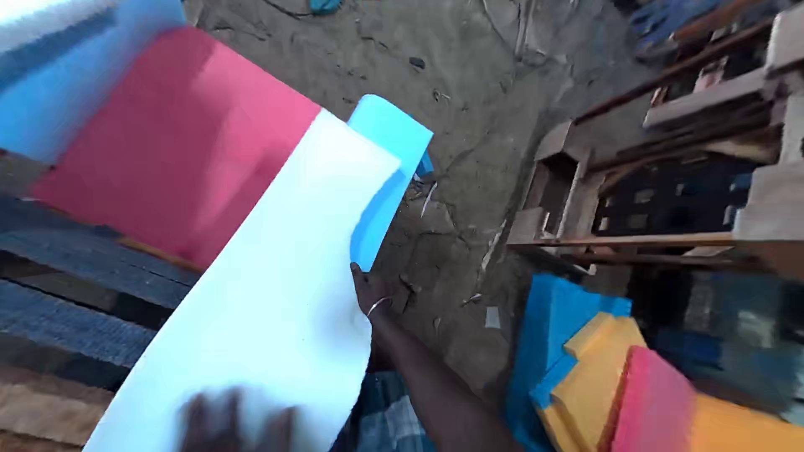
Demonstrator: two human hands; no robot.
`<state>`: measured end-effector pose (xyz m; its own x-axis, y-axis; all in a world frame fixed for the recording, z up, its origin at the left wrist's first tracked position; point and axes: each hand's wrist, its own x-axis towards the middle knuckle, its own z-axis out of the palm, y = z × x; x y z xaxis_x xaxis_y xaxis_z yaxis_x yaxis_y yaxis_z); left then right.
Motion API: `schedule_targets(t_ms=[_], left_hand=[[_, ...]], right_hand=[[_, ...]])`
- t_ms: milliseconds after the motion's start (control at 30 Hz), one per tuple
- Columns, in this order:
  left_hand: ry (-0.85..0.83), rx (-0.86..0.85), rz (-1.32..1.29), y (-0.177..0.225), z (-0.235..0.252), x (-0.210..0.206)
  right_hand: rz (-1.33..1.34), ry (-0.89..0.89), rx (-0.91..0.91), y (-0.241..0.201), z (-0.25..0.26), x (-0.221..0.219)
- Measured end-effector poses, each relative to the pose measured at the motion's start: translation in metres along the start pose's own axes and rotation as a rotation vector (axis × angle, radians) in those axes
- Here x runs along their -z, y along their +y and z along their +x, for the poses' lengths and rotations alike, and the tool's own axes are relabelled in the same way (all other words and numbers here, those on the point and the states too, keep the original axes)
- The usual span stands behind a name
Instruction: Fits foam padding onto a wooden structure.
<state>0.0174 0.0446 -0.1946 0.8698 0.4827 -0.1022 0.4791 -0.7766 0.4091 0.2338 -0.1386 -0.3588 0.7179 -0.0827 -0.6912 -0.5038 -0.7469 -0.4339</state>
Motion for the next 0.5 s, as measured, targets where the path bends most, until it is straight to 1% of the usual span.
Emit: schedule_targets(t_ms=[33, 67, 100, 133, 200, 267, 300, 333, 400, 467, 500], left_hand=[[-0.118, -0.19, 0.044, 0.024, 0.021, -0.01], [-0.209, -0.325, 0.09, 0.046, 0.041, -0.024], [-0.267, -0.41, 0.138, 0.06, 0.059, -0.039], [-0.301, -0.453, 0.192, 0.068, 0.07, -0.05], [-0.317, -0.495, 0.243, 0.068, 0.074, -0.055], [-0.278, -0.533, 0.203, 0.06, 0.067, -0.049], [-0.246, -0.548, 0.155, 0.055, 0.064, -0.046], [-0.205, -0.564, 0.093, 0.052, 0.064, -0.046], [-0.185, -0.581, -0.012, 0.046, 0.068, -0.048], [-0.236, -0.574, -0.017, 0.045, 0.068, -0.042], [-0.275, -0.573, 0.047, 0.049, 0.067, -0.039]], right_hand=[[0.05, -0.011, -0.004, 0.001, -0.001, 0.0], [0.105, -0.029, -0.022, 0.001, -0.004, 0.002], [0.188, -0.031, -0.037, 0.0, -0.009, 0.007], [0.292, -0.001, -0.04, 0.0, -0.016, 0.012], [0.567, 0.052, -0.026, 0.009, -0.037, 0.027], [1.01, 0.032, -0.028, 0.021, -0.065, 0.036], [1.185, 0.024, -0.062, 0.02, -0.086, 0.039], [1.272, -0.005, -0.091, 0.013, -0.108, 0.047], [1.29, -0.106, -0.109, -0.009, -0.133, 0.065], [1.134, -0.253, -0.09, -0.02, -0.132, 0.077], [1.034, -0.265, -0.031, -0.02, -0.126, 0.079]])
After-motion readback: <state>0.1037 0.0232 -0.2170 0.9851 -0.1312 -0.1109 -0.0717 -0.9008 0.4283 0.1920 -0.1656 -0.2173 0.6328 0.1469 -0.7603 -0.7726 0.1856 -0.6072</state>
